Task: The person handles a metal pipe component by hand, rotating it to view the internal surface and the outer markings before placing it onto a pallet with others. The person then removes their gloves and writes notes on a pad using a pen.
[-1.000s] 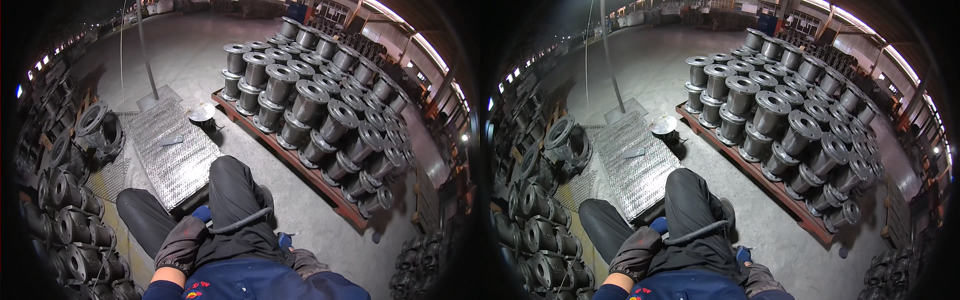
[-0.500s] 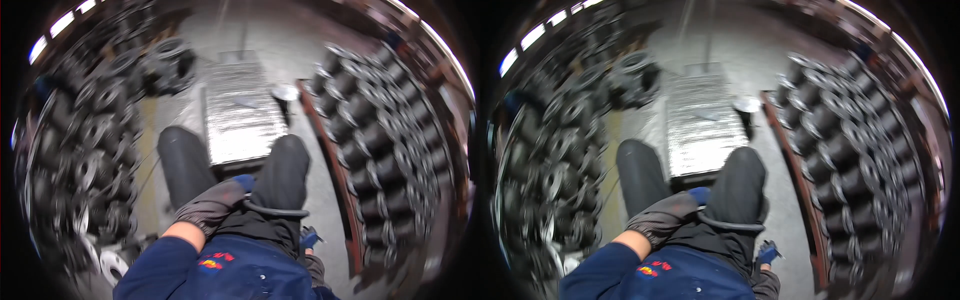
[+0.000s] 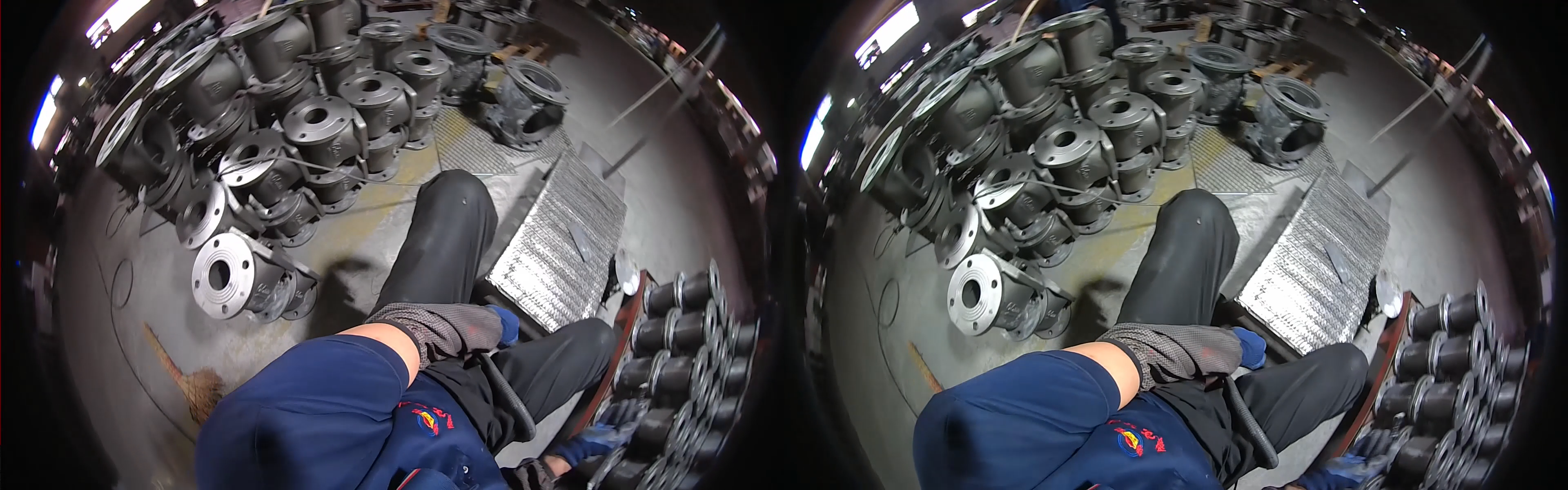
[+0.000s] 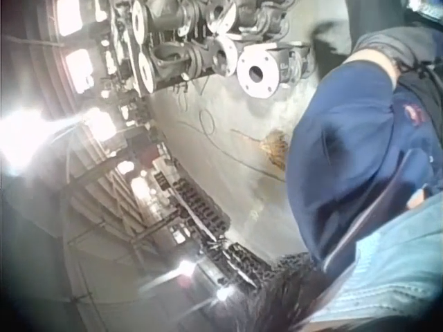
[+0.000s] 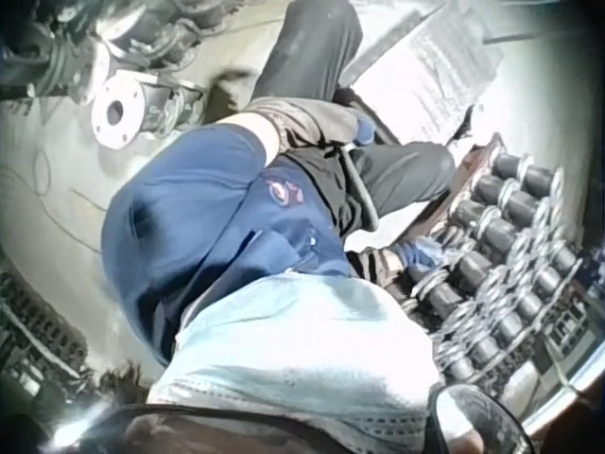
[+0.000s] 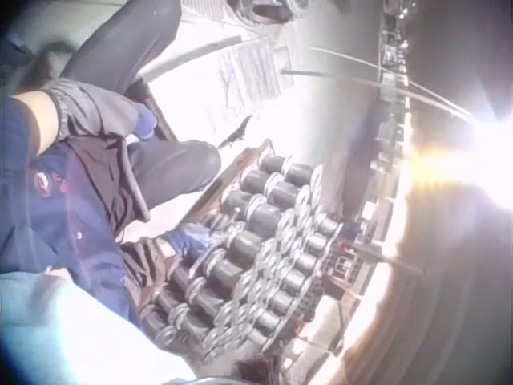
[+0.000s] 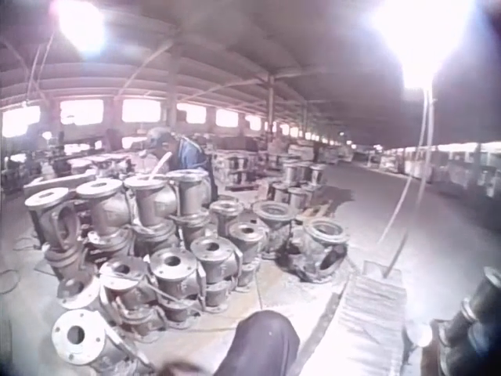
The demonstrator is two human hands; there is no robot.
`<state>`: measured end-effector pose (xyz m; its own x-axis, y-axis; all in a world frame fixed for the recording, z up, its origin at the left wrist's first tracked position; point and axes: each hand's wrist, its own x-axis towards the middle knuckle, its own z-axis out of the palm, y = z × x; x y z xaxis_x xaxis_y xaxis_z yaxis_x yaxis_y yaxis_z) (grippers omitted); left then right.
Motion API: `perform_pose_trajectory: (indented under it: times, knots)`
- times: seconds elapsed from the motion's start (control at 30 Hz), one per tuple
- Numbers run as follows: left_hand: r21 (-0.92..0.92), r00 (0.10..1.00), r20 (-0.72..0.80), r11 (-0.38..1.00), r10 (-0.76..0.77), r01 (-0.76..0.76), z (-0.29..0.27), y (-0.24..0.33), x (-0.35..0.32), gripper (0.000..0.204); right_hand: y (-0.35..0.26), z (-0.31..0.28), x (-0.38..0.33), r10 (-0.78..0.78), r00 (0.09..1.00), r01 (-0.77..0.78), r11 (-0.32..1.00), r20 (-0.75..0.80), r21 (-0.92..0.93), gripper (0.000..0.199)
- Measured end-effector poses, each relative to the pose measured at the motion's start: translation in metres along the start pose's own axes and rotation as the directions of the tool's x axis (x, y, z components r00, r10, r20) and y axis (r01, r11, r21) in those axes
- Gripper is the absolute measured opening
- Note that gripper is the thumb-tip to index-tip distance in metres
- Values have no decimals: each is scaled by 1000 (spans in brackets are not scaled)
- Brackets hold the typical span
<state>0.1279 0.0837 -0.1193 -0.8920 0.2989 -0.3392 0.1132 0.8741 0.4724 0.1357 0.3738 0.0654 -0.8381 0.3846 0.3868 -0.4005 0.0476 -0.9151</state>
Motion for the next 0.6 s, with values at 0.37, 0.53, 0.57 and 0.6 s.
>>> perform_pose_trajectory:
  times: [0.37,0.53,0.57,0.6]
  knots:
    - [-375,509,-838,886,-198,-273,-142,23,-44,19,4,206,48,-48,793,-159,946,607,283,61]
    - [10,-24,-1000,984,14,176,-280,-40,-79,47,70,182,49,392,712,-528,846,583,75,50]
    - [-1,-96,-995,938,34,346,-300,-59,-77,54,68,174,44,449,692,-573,818,565,53,51]
    - [13,-113,-991,894,71,449,-319,-74,-74,59,72,162,52,439,693,-556,830,572,36,52]
